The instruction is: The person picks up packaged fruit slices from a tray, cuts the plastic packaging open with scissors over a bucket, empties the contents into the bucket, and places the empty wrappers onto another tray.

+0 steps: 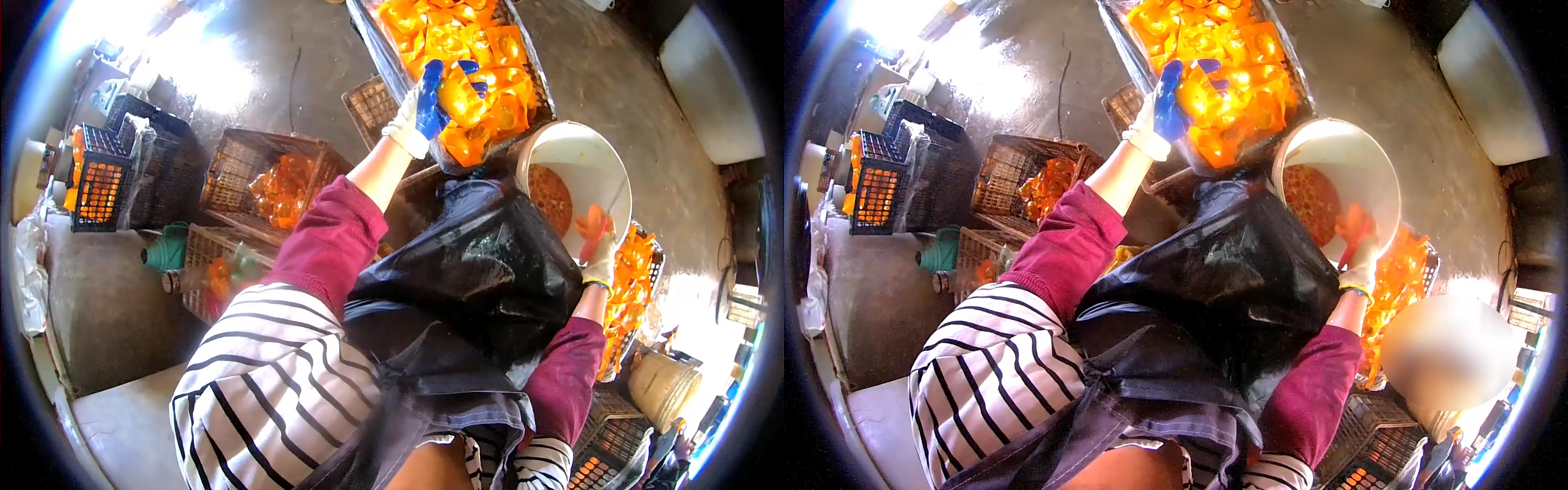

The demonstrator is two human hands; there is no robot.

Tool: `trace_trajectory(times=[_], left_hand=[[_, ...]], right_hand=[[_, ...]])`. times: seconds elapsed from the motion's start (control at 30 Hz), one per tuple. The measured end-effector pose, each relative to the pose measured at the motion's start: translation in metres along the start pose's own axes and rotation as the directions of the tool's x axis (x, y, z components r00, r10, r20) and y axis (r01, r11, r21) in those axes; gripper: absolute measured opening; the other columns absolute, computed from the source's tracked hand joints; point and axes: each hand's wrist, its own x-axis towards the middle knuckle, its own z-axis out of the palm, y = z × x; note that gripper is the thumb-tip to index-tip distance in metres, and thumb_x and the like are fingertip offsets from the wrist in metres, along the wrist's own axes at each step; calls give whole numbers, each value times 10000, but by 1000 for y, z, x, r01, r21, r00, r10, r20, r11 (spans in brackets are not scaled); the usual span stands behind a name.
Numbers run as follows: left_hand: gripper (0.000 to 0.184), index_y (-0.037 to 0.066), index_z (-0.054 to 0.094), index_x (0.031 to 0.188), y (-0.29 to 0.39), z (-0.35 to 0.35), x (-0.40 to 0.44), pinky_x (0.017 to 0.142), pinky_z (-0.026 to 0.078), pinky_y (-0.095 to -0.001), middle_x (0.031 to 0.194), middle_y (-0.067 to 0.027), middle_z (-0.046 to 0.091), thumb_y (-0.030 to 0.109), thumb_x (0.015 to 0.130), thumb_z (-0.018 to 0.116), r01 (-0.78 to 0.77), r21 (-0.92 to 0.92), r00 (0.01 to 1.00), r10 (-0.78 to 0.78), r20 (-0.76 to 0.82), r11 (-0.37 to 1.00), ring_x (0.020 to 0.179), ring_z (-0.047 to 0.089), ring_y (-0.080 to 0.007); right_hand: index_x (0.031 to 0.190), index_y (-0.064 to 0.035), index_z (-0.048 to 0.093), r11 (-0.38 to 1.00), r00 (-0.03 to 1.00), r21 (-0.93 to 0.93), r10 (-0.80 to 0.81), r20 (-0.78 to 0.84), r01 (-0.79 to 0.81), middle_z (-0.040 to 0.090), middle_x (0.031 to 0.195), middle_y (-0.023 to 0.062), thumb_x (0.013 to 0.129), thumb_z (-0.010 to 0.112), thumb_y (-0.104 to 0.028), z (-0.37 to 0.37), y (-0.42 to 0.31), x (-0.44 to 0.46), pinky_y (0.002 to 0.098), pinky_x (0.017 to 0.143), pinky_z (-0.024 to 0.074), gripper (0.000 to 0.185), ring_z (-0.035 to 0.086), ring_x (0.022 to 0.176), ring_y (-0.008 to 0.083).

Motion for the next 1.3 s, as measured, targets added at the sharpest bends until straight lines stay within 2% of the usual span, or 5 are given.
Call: trace_trajectory(times=[0.43,0.6,0.87,1.13,1.3], left_hand=[[275,58,566,1085,121,-191,-195,879,470,-381,1080,-126,615,231,872,583,33,274,723,167,-671,961,1016,585,-268],[237,180,628,1027,144,-316,-321,866,444,-329,1070,-26,635,266,834,520,314,105,693,152,-705,-944,1002,581,-199],[413,168,565,1201,105,-338,-324,914,465,-358,1191,-123,586,272,805,616,437,193,375,-17,-927,-878,1106,561,-271],[391,22,550,1201,99,-279,-242,752,483,-316,1023,-97,643,225,870,599,634,585,238,592,-770,505,850,621,-208],[525,67,547,1232,78,-40,-81,963,430,-355,1232,-121,567,112,742,730,10,965,889,444,112,-262,1116,550,-260]], right_hand=[[1293,-58,420,969,985,-215,142,96,-119,548,1199,244,930,469,-411,-14,-14,-2,402,962,401,509,552,1094,329],[1277,-40,424,927,997,-373,54,52,-31,569,1155,242,934,433,-436,-19,4,12,397,923,420,524,560,1075,329],[1183,-28,517,978,999,-206,21,-45,-30,629,1007,148,962,406,-263,20,-1,-7,320,685,530,341,646,788,230],[1132,-31,537,988,999,-151,40,11,-38,618,958,91,927,521,-199,26,-5,-10,328,715,523,265,633,821,225],[1156,-27,528,990,999,-139,38,-4,-38,627,992,110,953,443,-278,31,-6,-13,317,703,517,334,634,799,217]])
